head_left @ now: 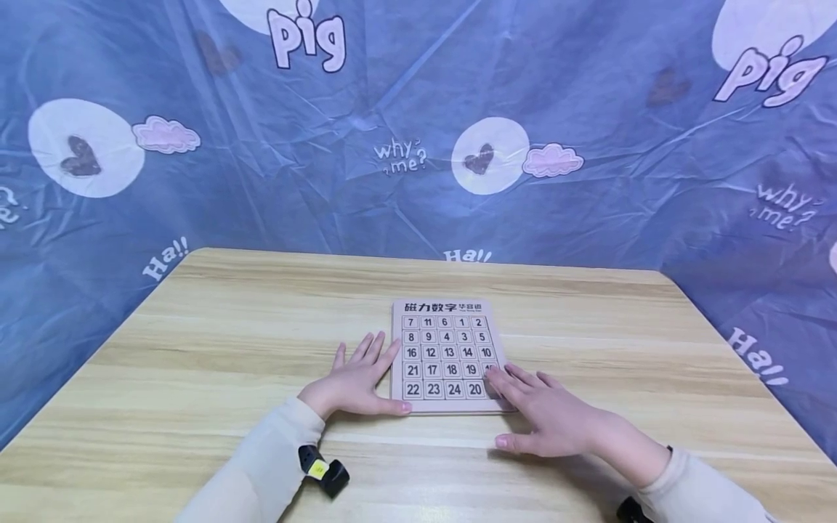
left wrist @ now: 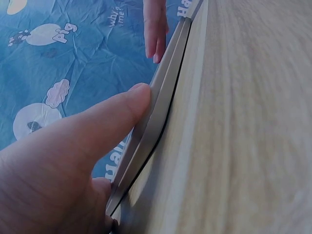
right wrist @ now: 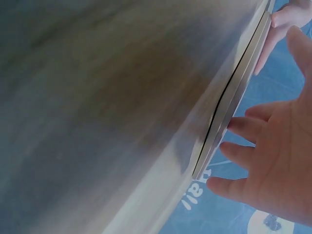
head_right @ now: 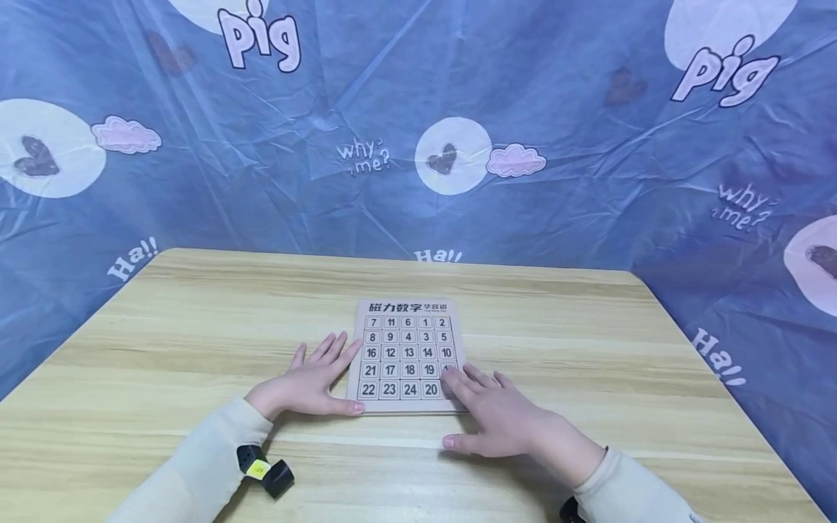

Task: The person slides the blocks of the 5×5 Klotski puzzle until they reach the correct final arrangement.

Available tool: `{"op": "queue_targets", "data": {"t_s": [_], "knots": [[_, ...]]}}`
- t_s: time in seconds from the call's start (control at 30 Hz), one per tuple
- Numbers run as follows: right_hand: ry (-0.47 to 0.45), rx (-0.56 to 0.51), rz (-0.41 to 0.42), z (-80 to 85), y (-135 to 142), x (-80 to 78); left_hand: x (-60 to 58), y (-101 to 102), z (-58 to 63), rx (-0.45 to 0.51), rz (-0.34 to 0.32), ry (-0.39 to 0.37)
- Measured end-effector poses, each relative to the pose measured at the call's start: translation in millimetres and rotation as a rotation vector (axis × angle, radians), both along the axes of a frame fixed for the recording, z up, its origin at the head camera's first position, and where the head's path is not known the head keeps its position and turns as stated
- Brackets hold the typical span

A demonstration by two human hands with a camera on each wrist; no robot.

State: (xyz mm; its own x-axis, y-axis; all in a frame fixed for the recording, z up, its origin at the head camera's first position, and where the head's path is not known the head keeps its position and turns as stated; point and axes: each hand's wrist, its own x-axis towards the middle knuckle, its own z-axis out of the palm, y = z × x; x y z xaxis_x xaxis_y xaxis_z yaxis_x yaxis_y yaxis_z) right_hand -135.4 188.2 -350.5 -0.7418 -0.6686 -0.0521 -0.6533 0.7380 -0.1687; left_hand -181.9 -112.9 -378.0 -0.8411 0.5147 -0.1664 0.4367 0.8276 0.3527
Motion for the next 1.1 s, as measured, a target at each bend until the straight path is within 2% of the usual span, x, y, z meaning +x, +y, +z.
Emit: {"op": "queue_targets", "data": {"t_s": [0.33, 0.63, 1.1], "knots": [[-0.013, -0.019, -0.01, 2.2, -1, -0.8, 0.8, 0, 1.3, 0.0, -0.001, -0.001], [0.016, -0.029, 0.003, 4.6, -3, -5.5, 0.5, 0, 1.3, 0.006, 0.0, 0.004], [-0.014, -0.037, -0.043, 4.2, -5, -30.8, 0.0, 0, 0.2, 0.012, 0.004, 0.003]]}}
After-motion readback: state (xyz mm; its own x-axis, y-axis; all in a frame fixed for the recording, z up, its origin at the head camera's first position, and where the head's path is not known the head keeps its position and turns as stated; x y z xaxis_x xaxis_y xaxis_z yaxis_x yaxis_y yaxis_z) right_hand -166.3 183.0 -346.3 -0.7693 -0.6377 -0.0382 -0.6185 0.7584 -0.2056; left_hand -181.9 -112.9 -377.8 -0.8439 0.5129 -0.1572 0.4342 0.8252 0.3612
